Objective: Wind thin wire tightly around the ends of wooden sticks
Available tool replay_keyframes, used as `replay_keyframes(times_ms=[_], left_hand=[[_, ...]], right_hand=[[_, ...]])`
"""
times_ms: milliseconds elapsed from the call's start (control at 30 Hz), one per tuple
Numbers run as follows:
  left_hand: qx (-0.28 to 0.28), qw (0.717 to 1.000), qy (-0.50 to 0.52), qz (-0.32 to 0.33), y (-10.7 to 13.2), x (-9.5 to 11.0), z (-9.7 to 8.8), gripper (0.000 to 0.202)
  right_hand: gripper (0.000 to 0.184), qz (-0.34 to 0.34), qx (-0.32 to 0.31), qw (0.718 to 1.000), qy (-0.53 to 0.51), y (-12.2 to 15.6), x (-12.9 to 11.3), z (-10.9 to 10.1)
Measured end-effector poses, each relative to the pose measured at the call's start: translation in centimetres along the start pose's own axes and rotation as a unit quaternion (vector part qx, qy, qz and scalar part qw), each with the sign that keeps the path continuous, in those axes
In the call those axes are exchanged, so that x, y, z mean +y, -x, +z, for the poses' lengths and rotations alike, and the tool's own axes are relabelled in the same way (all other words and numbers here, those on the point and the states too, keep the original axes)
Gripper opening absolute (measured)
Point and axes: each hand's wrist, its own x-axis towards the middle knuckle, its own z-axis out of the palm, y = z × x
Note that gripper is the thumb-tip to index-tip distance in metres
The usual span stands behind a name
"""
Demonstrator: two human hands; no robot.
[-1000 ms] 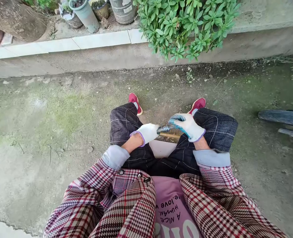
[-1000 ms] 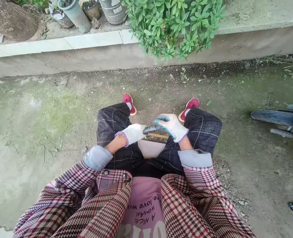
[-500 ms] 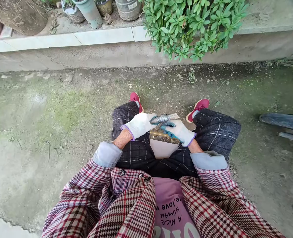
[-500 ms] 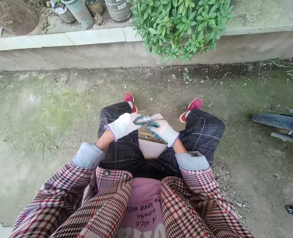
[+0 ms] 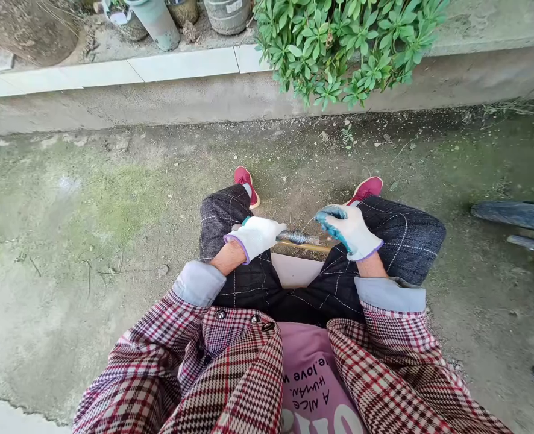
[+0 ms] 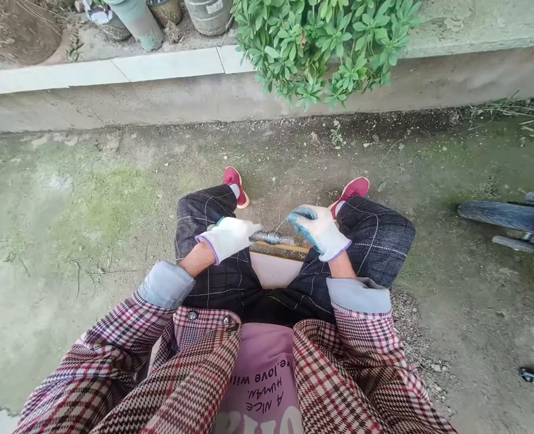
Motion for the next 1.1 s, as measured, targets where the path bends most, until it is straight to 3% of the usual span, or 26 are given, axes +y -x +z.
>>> replay_keyframes(times_ms=[167,333,500,667,900,1000,1100], left_hand=[[0.128,0.981,0.146,0.031,1.1,-1.1,-0.7,0.019],[0.204,0.950,0.236,-0.019,0.5,-2.1,-0.9,0.021],[0.172,0.967,0.161,-0.092,-0.9,-1.6,-0.5,0.030],[0.101,0.991,0.039,-0.080,-0.7,0.0,-0.6,0.034],[-0.013,0.997,-0.060,-0.041,0.1,1.2,-0.6,0.042],[0.001,0.999,-0.020,0.035,1.1,1.0,-0.3,0.029],[0.067,0.992,0.084,0.063,2.3,0.4,-0.1,0.023]], right_hand=[[0.037,0.020,-0.020,1.000,-0.008,-0.8,1.2,1.6],[0.028,0.033,-0.059,0.998,-0.015,-0.6,1.5,3.7],[0.025,0.023,-0.112,0.993,-0.024,0.3,0.2,4.4],[0.036,0.029,-0.149,0.986,-0.063,0.9,-0.8,3.1],[0.032,0.021,-0.073,0.996,-0.050,1.1,-0.6,-0.1],[0.031,0.012,-0.040,0.998,-0.037,0.6,0.1,-0.1],[0.033,0.011,-0.035,0.999,-0.036,-0.2,0.8,0.9]])
